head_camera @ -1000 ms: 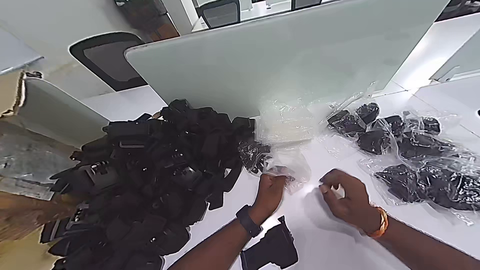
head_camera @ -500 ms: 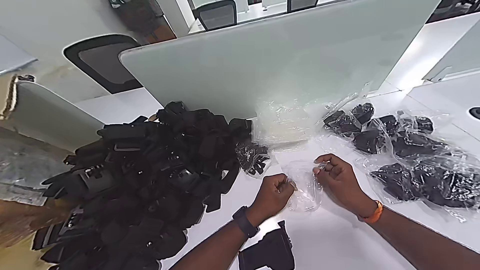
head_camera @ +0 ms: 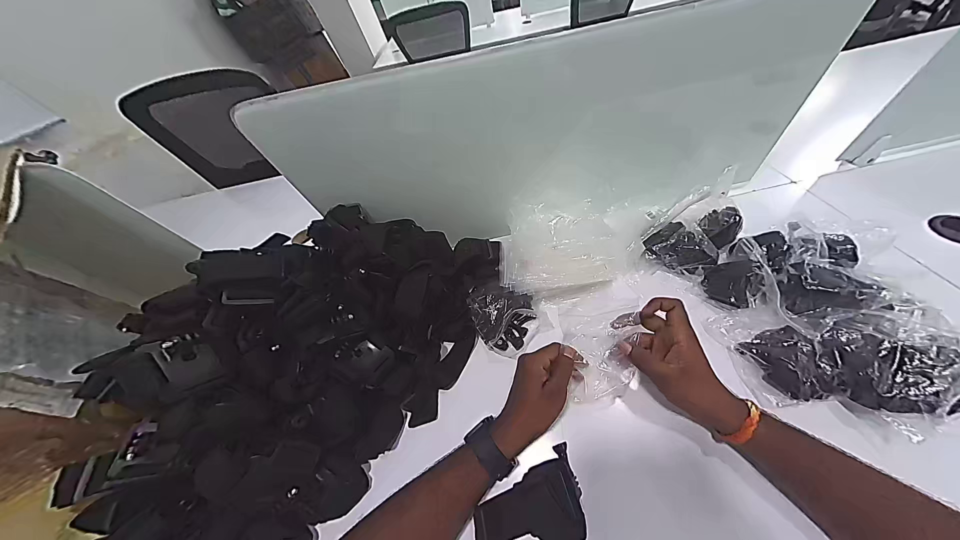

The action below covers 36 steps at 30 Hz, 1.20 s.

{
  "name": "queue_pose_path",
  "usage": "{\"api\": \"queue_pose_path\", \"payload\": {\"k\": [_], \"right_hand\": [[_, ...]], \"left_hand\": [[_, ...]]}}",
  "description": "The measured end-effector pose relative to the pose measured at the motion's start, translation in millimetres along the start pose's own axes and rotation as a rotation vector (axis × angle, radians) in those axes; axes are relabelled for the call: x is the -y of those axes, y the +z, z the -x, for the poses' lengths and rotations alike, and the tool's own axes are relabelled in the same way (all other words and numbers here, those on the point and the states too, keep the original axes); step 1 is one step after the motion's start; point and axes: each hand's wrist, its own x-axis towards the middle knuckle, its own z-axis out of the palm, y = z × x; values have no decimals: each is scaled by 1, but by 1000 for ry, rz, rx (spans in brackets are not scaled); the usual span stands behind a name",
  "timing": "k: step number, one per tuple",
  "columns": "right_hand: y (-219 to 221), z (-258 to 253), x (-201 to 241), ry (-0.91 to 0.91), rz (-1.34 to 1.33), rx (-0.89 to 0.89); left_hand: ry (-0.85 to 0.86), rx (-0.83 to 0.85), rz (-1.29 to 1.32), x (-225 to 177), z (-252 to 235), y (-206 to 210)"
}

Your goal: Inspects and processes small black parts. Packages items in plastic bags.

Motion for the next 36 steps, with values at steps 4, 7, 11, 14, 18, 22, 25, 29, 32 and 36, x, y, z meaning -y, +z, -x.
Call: {"api": "queue_pose_path", "payload": {"k": [4,7,11,14,18,22,25,29,32,36], "right_hand": [[-3,0,-4,-129,103,-72],[-8,-2,-5,-150,136,-67],[-9,-2,-6,-89,155,10],[-8,-3,-6,-88,139,92],[-8,-3,-4,-66,42,157],[-7,-5,-1,-2,-43,81],[-8,-6,0,4,-12,40],[-9,-6,2,14,-22,64],[-8,-6,3,15,-26,52],[-15,-10,-5,-100,-3,49]], "left_hand": [[-52,-64,92,-1,-3,2],[-71,-98,210,-2,-3,5],[10,-74,276,-3,-1,5],[55,0,213,1,-1,4],[-12,41,254,-3,-2,3],[-62,183,404,-10,-3,0],[-59,206,406,-10,-2,1],[-42,45,359,-9,-2,3],[-49,0,324,-6,-3,2],[-79,167,323,-4,-3,-1]]}}
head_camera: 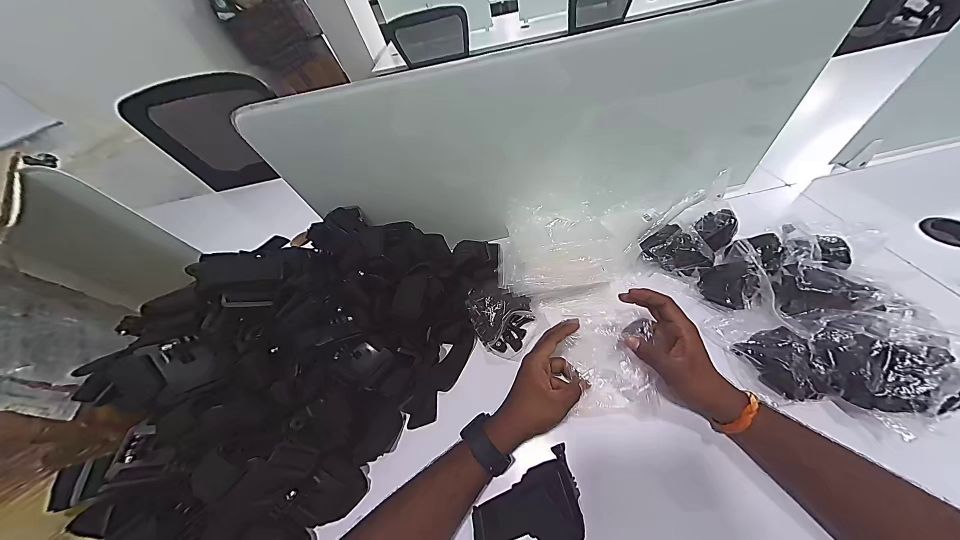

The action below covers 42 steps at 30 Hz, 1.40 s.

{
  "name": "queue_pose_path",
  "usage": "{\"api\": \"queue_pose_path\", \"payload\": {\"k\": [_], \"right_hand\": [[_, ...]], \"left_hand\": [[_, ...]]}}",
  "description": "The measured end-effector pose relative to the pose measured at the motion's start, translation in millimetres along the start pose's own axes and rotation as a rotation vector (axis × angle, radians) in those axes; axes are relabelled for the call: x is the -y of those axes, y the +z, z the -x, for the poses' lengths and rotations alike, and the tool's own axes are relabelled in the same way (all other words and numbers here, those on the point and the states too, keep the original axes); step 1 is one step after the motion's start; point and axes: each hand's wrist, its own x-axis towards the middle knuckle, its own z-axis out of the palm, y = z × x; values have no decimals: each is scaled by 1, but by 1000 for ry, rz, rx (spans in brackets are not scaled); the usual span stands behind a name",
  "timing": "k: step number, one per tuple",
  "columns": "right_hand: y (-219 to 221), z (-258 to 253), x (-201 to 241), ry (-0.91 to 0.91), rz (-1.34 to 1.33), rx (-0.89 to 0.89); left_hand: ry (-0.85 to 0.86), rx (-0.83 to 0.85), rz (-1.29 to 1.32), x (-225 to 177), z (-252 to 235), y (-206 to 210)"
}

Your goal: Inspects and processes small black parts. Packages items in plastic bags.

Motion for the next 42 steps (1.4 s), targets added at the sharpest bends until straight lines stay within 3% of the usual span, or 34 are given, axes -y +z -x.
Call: {"api": "queue_pose_path", "payload": {"k": [3,7,10,14,24,32,42], "right_hand": [[-9,-3,-4,-45,140,8],[-10,-2,-4,67,203,215],[-10,-1,-2,116,226,313],[-10,0,-1,123,220,338],[-7,-1,5,198,116,362],[4,7,7,165,108,414],[18,18,-1,92,249,303]], "left_hand": [[-18,166,-40,-1,2,-1],[79,248,-159,5,4,-2],[141,195,-244,9,5,-1],[80,101,-226,6,6,2],[130,140,-221,9,6,2],[15,-7,-77,1,3,7],[20,-76,-99,4,2,7]]}}
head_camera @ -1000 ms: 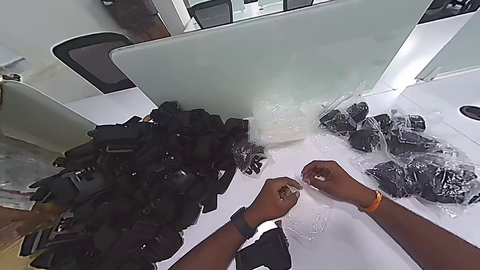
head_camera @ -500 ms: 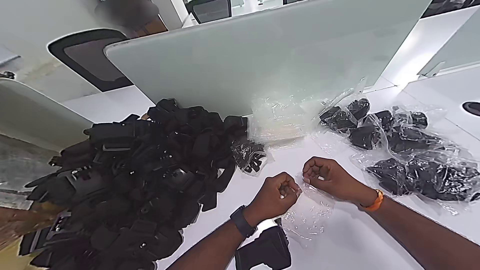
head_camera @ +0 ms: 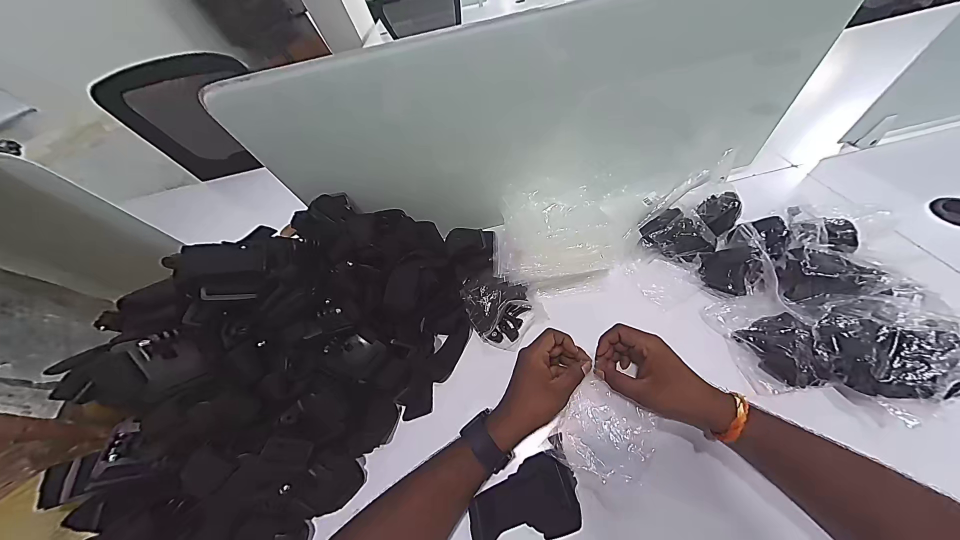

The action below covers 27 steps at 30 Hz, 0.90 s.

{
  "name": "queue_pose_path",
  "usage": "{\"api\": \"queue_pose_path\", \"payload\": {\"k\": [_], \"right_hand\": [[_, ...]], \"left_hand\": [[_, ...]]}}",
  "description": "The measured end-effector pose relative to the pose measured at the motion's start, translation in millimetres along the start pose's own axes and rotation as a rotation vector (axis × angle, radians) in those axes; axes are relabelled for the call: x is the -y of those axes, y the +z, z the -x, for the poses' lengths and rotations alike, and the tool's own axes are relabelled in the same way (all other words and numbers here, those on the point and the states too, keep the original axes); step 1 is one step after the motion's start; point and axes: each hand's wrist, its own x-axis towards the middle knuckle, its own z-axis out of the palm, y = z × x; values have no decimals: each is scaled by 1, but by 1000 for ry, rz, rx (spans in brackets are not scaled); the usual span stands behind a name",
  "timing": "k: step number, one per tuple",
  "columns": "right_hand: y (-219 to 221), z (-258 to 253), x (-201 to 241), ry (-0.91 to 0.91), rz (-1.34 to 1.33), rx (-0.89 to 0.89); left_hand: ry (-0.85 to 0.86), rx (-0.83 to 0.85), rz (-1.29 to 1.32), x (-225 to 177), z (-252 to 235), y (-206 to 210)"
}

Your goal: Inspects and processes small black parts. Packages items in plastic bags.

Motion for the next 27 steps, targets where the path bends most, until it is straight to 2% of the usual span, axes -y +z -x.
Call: {"api": "queue_pose_path", "payload": {"k": [11,27], "right_hand": [[2,1,-2,-3,12,-11],[3,2,-1,-32,66,20]], "left_hand": [[-35,22,-7,-3,1,0],[25,7,-74,-1,3,0]]}}
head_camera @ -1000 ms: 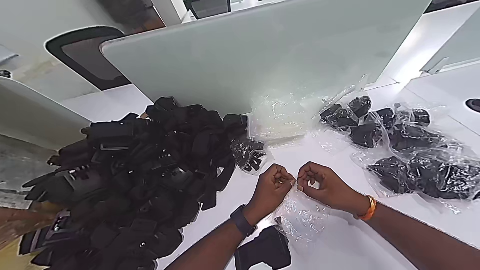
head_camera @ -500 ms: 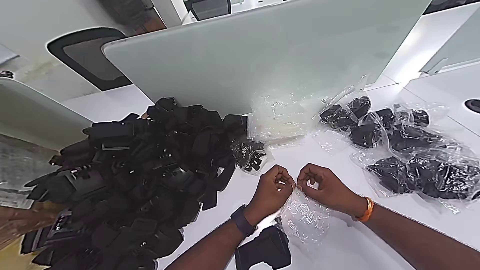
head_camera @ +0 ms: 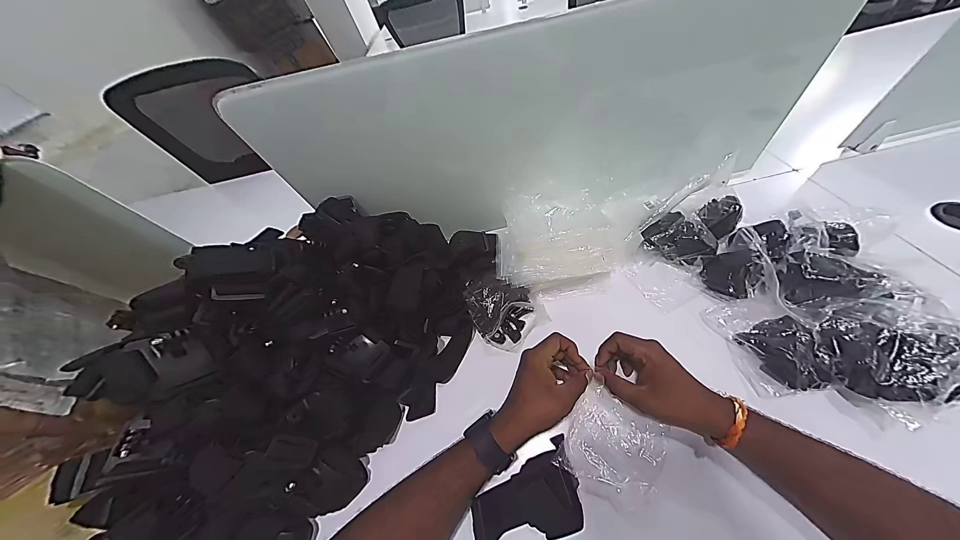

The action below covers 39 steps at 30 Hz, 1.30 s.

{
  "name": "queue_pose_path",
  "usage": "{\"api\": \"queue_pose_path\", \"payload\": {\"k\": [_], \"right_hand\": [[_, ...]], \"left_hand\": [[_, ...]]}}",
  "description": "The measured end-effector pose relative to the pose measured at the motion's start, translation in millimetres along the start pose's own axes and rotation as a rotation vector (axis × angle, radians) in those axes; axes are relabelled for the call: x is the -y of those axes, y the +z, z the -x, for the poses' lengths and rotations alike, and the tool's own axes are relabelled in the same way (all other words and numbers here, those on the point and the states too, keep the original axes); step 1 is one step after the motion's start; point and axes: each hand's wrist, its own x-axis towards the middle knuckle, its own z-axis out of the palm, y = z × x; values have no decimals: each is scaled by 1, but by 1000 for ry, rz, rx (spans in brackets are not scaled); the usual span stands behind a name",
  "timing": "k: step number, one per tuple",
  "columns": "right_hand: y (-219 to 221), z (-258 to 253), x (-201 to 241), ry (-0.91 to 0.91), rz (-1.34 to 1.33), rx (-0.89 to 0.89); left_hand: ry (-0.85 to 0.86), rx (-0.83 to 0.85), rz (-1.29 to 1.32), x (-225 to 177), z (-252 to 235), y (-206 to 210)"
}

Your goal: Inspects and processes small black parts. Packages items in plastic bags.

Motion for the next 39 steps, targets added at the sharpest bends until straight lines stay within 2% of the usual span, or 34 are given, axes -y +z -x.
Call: {"api": "queue_pose_path", "payload": {"k": [8,13,16,30,39], "right_hand": [[-19,-6,3,102,-54,73],[-20,-7,2,121,-116,-7],[-16,-5,2,107,-130,3],[-5,-3,-2,15,-131,-76],[-1,-2,1,-27,61,-48]], "left_hand": [[19,-114,46,0,-2,0],[1,-39,19,2,-2,-2],[0,3,-5,1,-1,-1],[16,-6,-49,3,-1,0],[41,1,-71,3,-1,1]]}}
